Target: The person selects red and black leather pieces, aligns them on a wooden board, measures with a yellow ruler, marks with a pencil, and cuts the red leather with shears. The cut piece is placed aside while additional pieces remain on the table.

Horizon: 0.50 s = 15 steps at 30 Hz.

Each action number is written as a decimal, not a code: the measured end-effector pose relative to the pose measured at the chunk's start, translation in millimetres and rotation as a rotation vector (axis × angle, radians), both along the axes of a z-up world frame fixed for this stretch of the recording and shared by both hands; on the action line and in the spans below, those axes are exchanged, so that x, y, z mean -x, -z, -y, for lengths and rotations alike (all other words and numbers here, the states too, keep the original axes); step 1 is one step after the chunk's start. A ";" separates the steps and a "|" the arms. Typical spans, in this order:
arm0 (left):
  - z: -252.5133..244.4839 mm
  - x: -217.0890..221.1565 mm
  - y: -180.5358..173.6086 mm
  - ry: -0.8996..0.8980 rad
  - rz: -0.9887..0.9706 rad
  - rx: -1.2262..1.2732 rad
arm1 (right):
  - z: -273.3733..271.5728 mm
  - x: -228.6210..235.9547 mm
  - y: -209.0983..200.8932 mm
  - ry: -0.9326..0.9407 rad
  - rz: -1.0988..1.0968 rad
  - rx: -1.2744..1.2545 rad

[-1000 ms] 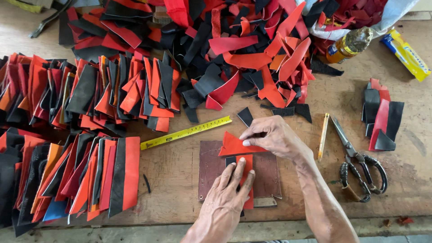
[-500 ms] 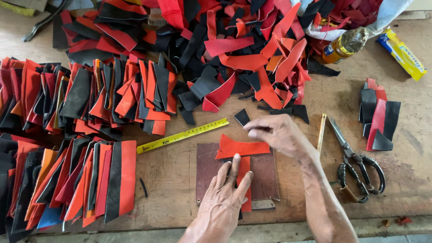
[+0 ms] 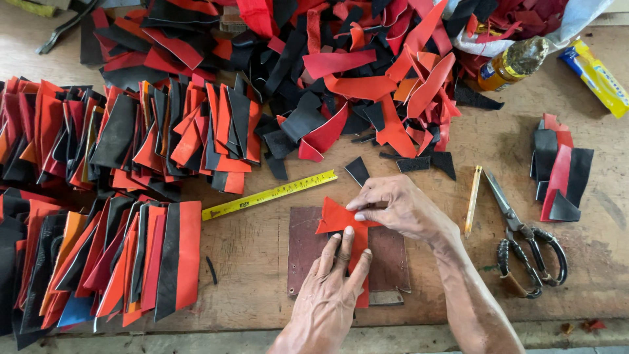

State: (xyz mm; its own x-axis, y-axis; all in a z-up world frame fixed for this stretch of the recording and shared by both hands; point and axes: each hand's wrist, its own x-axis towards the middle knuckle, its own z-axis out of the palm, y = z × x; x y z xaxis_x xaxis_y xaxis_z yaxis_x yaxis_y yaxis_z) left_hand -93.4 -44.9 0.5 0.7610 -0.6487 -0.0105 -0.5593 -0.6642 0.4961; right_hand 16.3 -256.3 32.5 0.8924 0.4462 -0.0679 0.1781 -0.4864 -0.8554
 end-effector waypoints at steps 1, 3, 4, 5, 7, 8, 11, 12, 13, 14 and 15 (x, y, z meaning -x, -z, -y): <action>-0.7 -0.2 -0.1 0.000 0.007 0.009 | 0.3 0.6 0.1 0.021 -0.002 0.016; -3.0 -0.1 -0.8 -0.001 -0.011 0.044 | 2.8 1.9 0.2 0.067 -0.006 0.049; -4.1 -1.0 -1.0 -0.001 -0.019 0.062 | 2.9 1.1 1.1 0.135 0.034 -0.020; -4.7 -1.7 -1.2 0.011 -0.009 0.050 | 3.4 -0.3 1.9 0.203 0.073 -0.087; -5.7 -5.6 -2.6 0.037 0.014 0.025 | 9.5 -1.6 -0.8 0.314 0.147 -0.111; -6.8 -7.5 -4.4 0.036 0.040 0.031 | 13.5 -4.6 -3.5 0.357 0.180 -0.067; -8.8 -9.3 -12.2 0.034 0.060 0.020 | 18.7 -3.5 -9.1 0.402 0.162 0.017; -9.1 -9.8 -15.1 0.033 0.034 0.001 | 19.1 -0.1 -10.9 0.402 0.135 0.037; -8.8 -13.6 -17.5 0.029 0.007 -0.018 | 19.0 -1.6 -12.8 0.306 0.105 0.056; -10.1 -17.4 -20.1 0.026 0.011 0.048 | 17.4 -2.4 -14.1 0.209 0.074 0.074; -12.5 -18.6 -23.0 0.020 0.009 0.112 | 14.9 0.3 -14.2 0.110 0.036 0.090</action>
